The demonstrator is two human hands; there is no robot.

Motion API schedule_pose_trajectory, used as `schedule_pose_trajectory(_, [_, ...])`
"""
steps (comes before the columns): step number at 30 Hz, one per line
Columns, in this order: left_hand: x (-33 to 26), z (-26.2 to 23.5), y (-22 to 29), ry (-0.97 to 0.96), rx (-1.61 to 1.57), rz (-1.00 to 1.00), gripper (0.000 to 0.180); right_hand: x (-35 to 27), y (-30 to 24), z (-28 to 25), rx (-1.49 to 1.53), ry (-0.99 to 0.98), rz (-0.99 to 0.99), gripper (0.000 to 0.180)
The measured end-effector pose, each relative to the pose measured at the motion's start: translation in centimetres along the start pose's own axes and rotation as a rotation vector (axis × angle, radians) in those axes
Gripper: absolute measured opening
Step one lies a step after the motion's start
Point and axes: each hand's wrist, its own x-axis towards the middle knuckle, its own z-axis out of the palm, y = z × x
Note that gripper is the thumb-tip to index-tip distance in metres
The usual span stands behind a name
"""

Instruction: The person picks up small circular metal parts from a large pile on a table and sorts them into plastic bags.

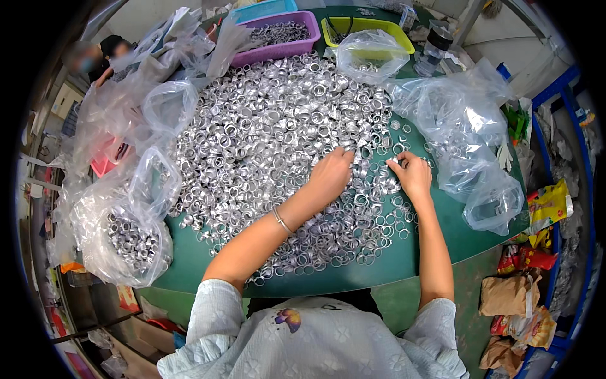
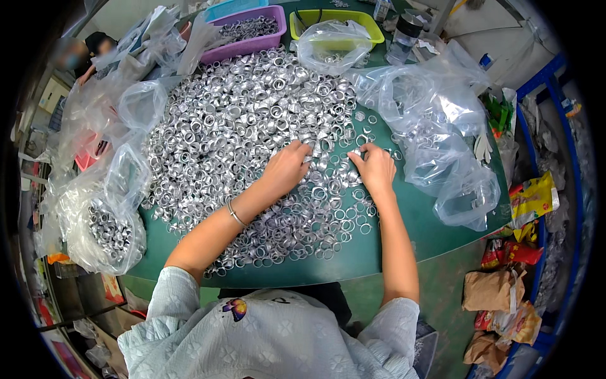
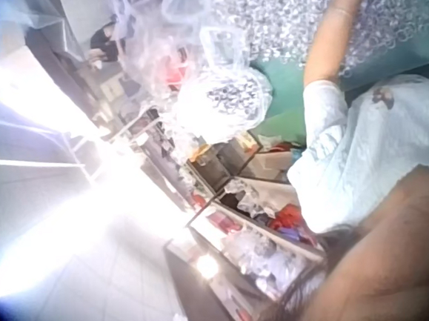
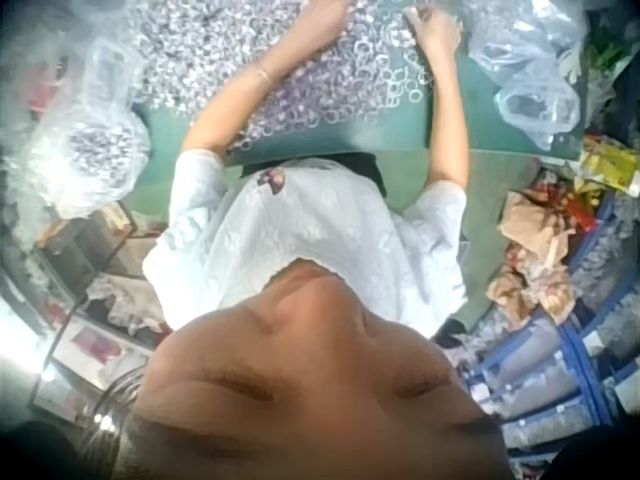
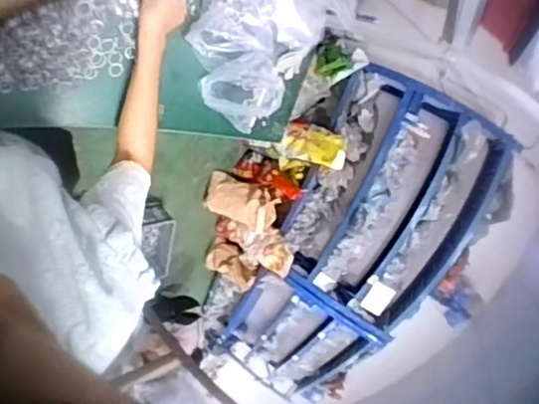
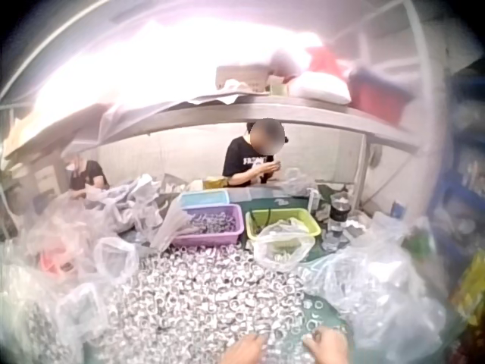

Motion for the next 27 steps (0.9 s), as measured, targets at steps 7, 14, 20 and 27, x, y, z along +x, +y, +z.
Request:
schedule_pose_trajectory(7, [-1.4, -2.9, 0.6, 0.111, -0.312, -0.108, 0.017, -1.1, 1.3, -2.0, 1.549, -0.376, 0.281, 0.023])
schedule_pose_trajectory(14, [-2.8, -5.6, 0.0, -0.027, -1.713, -0.620, 0.022, -2.5, -2.2, -0.9, 0.934, -0.501, 0.240, 0.038])
schedule_pose_trajectory(20, [-3.4, -5.4, -0.1, 0.080, -1.476, -0.728, 0.019, -2.7, -6.6, 1.1, -0.293, -0.142, -0.243, 0.035])
schedule_pose_trajectory(27, [-3.7, -4.6, -0.1, 0.065, -1.150, -0.561, 0.015, -2.3, -4.4, -1.1, 0.734, -0.461, 0.013, 0.022])
